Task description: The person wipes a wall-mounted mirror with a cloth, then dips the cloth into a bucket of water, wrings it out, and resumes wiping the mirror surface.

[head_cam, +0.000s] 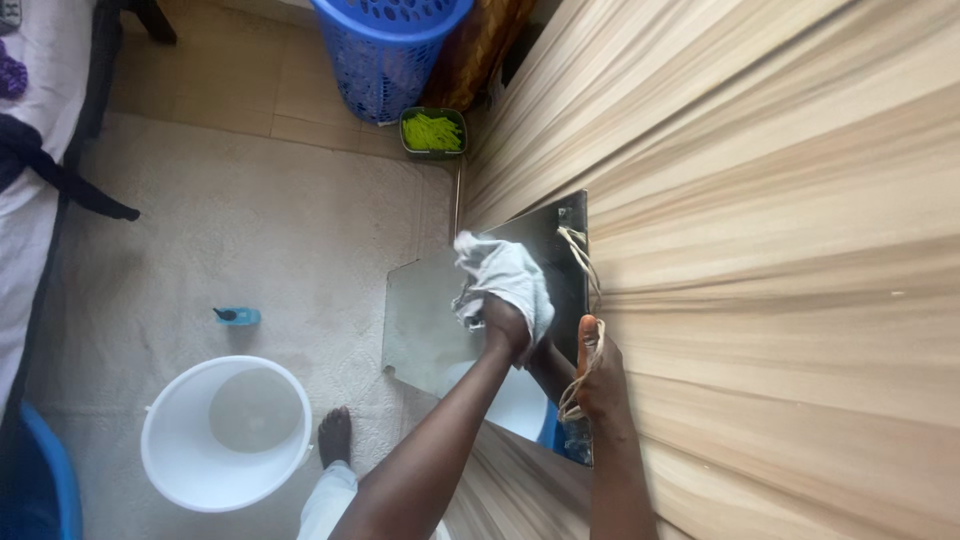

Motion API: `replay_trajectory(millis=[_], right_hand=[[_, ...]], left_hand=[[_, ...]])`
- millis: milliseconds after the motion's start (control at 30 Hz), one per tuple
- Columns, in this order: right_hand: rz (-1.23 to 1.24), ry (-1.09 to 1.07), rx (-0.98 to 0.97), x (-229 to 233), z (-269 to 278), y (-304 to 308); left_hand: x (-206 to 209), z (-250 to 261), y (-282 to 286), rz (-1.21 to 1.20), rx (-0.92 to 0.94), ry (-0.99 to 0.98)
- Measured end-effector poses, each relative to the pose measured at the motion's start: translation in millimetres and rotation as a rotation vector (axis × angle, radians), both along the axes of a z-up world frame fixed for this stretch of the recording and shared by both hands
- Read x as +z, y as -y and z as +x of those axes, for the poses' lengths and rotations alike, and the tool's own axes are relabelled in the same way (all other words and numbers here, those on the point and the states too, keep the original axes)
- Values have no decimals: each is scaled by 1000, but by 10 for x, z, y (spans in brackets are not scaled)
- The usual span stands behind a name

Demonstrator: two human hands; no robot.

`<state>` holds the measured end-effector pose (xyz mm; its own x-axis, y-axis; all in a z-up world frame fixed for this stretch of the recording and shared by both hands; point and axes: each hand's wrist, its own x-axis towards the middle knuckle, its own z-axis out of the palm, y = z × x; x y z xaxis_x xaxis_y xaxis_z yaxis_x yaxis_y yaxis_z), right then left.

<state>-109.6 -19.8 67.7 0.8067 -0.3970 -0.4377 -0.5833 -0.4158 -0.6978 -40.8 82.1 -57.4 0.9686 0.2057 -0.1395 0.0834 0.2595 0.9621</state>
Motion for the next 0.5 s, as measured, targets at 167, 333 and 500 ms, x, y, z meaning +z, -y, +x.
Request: replay_trajectory(millis=[167, 333, 500], right_hand=[[-26, 127, 104, -17, 2, -16], [-7, 111, 119, 95, 24, -105], [56, 43, 90, 98, 68, -206]], left_hand=[[-135, -496, -41, 334, 88, -59], [291, -813, -234, 447, -138, 186], [819, -460, -371, 340, -111, 540]])
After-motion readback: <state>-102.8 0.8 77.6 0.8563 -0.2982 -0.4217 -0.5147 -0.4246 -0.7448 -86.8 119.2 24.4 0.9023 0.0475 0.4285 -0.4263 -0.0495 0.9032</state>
